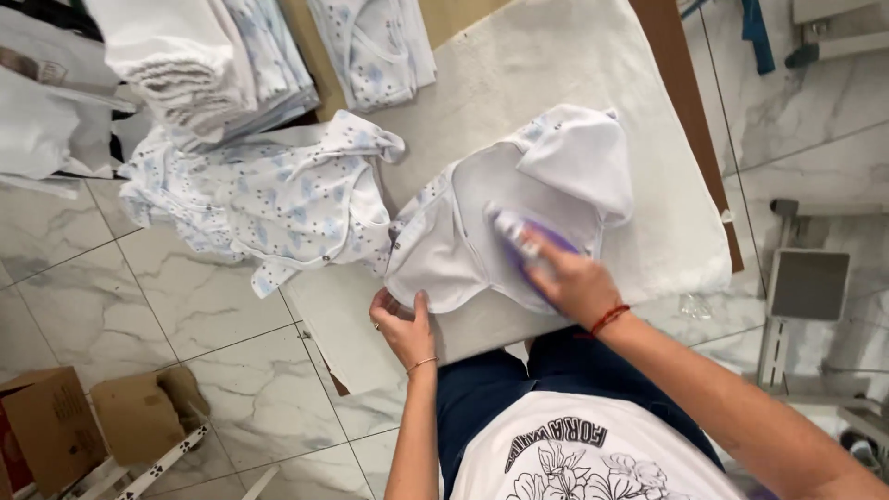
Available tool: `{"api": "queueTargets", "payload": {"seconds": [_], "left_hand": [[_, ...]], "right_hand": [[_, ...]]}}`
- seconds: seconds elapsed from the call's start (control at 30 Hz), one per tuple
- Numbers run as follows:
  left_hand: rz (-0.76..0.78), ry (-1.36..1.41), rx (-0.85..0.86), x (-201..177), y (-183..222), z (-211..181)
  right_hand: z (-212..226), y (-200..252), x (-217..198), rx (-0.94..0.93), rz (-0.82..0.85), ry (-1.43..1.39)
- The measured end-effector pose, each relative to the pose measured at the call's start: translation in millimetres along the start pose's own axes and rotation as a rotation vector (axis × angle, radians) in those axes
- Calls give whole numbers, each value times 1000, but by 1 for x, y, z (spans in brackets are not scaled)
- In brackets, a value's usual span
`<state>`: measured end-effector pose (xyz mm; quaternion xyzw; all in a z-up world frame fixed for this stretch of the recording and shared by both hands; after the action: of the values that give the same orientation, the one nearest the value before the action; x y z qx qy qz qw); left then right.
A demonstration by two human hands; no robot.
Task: Ironing and folding baby onesies on a flat surface at a garment factory
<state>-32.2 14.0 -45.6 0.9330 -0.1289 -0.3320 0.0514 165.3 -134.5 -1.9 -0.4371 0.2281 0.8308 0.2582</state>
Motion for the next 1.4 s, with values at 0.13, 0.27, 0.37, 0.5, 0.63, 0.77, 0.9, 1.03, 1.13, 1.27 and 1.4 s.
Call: {"api": "queueTargets", "payload": {"seconds": [0.13, 0.27, 0.37, 0.5, 0.63, 0.77, 0.9, 1.03, 1.13, 1.27, 1.4], "left_hand": [[88, -4, -321, 7, -3, 26], [97, 33, -318, 17, 2, 69], [80, 182, -271, 8, 5, 9], [208, 275, 100, 21, 4, 2], [363, 324, 329, 30, 21, -82], [495, 197, 670, 69, 45, -118], [643, -55, 814, 129, 60, -109], [719, -182, 773, 156, 62, -94], [651, -249, 820, 157, 64, -100], [722, -361, 894, 152, 66, -108], [970, -417, 941, 128, 64, -110]], "right_hand": [[24, -31, -49, 597, -34, -379], [10, -61, -23, 528, -71, -384], [13, -71, -17, 466, -78, -382], [-15, -44, -3, 357, 111, -272], [-12, -7, -60, 305, 167, -339], [-15, 26, -108, 557, 63, -429], [-33, 41, -120, 655, -102, -466], [-39, 41, -128, 695, -140, -457], [-45, 44, -127, 634, -177, -485], [-41, 42, -127, 620, -244, -588], [-36, 37, -126, 659, -226, -675]]}}
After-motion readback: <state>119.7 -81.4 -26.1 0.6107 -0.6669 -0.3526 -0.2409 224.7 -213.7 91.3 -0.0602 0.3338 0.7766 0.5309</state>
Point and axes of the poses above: each hand's wrist, its own y-axis away from the middle knuckle, its own x-axis out of the palm, z = x × y, the point moved 2 cm from there along -y, towards the middle knuckle, and after that the axes turned 2 degrees about z, right-handed, at the moved point
